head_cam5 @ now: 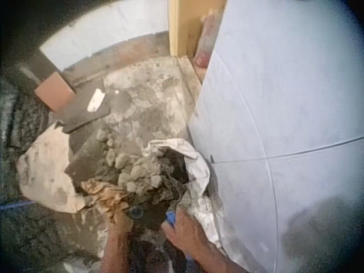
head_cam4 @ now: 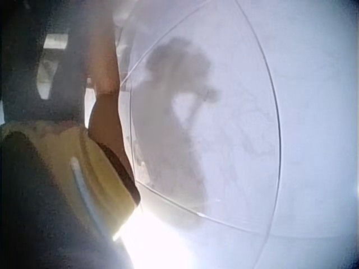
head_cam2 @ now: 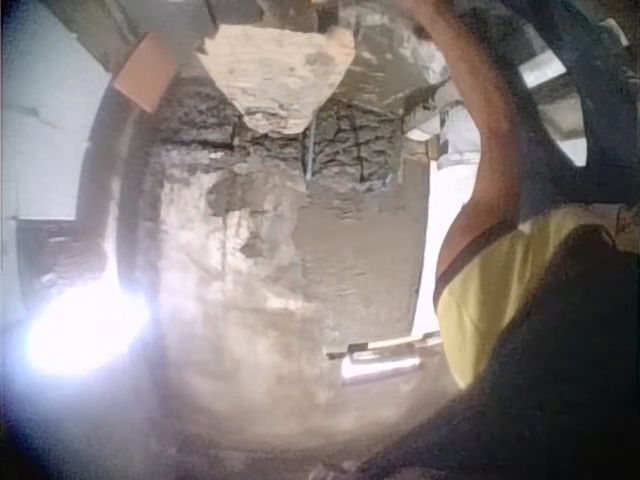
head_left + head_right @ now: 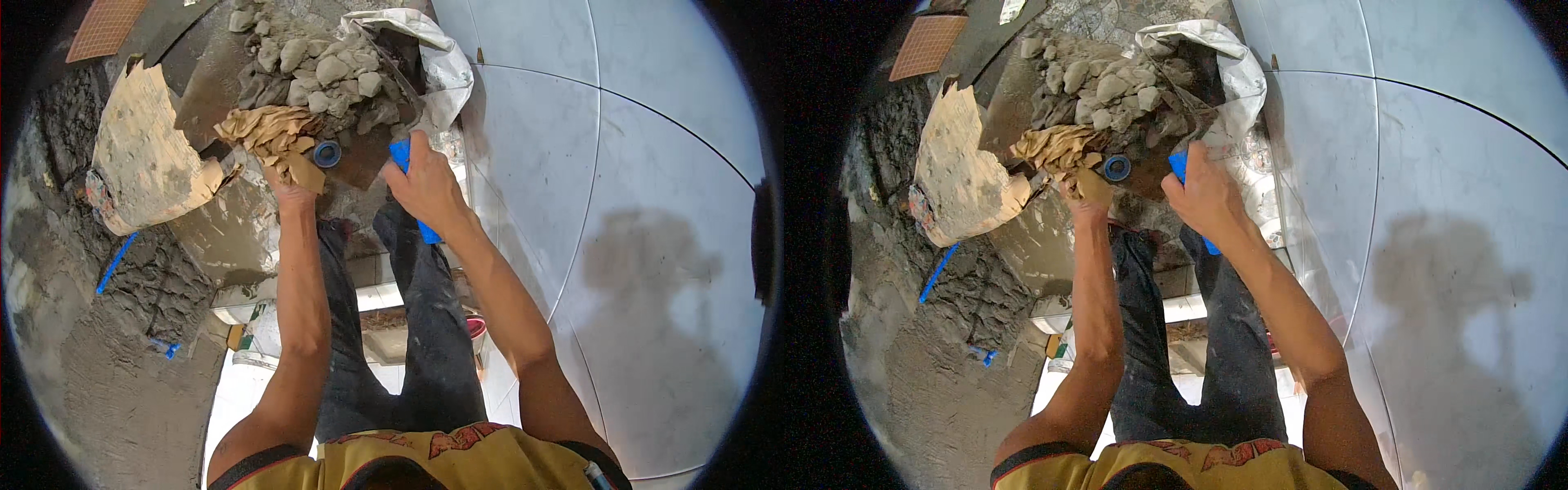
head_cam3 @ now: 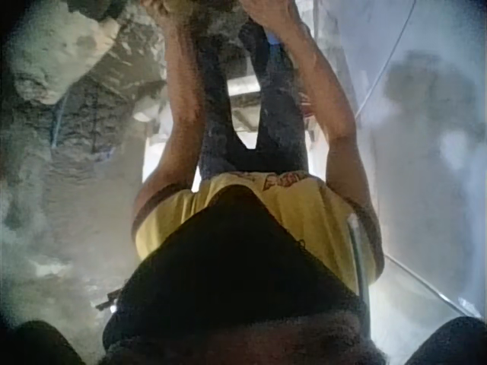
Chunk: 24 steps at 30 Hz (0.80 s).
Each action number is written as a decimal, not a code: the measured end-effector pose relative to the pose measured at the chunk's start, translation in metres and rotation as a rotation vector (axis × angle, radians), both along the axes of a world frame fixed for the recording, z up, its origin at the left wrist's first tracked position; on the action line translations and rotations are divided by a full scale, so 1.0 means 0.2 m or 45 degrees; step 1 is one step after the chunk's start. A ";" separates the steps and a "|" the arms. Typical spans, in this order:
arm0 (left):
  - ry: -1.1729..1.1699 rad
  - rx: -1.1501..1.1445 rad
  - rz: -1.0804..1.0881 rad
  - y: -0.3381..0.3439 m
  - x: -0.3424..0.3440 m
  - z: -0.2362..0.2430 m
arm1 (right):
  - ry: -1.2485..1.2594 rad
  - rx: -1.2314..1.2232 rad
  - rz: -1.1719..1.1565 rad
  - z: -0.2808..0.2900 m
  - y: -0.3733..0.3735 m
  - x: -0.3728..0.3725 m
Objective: The person applies mortar to the back of a tile using a trowel and then presses the tile onto a wall. The person reaches into a bag of material, spreads mortar on a board, and handles a tile while working in an unfinished room.
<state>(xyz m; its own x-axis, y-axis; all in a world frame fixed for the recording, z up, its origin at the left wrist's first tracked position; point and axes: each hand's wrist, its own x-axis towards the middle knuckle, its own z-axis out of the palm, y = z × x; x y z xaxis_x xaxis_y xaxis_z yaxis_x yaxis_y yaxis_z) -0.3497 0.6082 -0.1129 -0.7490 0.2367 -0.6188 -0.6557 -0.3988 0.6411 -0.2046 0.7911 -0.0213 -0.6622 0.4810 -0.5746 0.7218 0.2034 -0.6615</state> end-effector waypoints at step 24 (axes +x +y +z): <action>0.584 -0.862 -0.170 0.63 0.23 -0.44 | -0.401 0.041 -0.094 -0.60 0.12 0.24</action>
<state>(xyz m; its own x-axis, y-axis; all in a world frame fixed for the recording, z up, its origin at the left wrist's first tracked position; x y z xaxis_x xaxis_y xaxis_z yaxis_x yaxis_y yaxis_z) -0.3034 0.7341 -0.2002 -0.9538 0.0272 -0.2994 -0.2852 0.2323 0.9299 -0.1559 0.8156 -0.1405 -0.4168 0.5424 -0.7295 0.9036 0.1599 -0.3974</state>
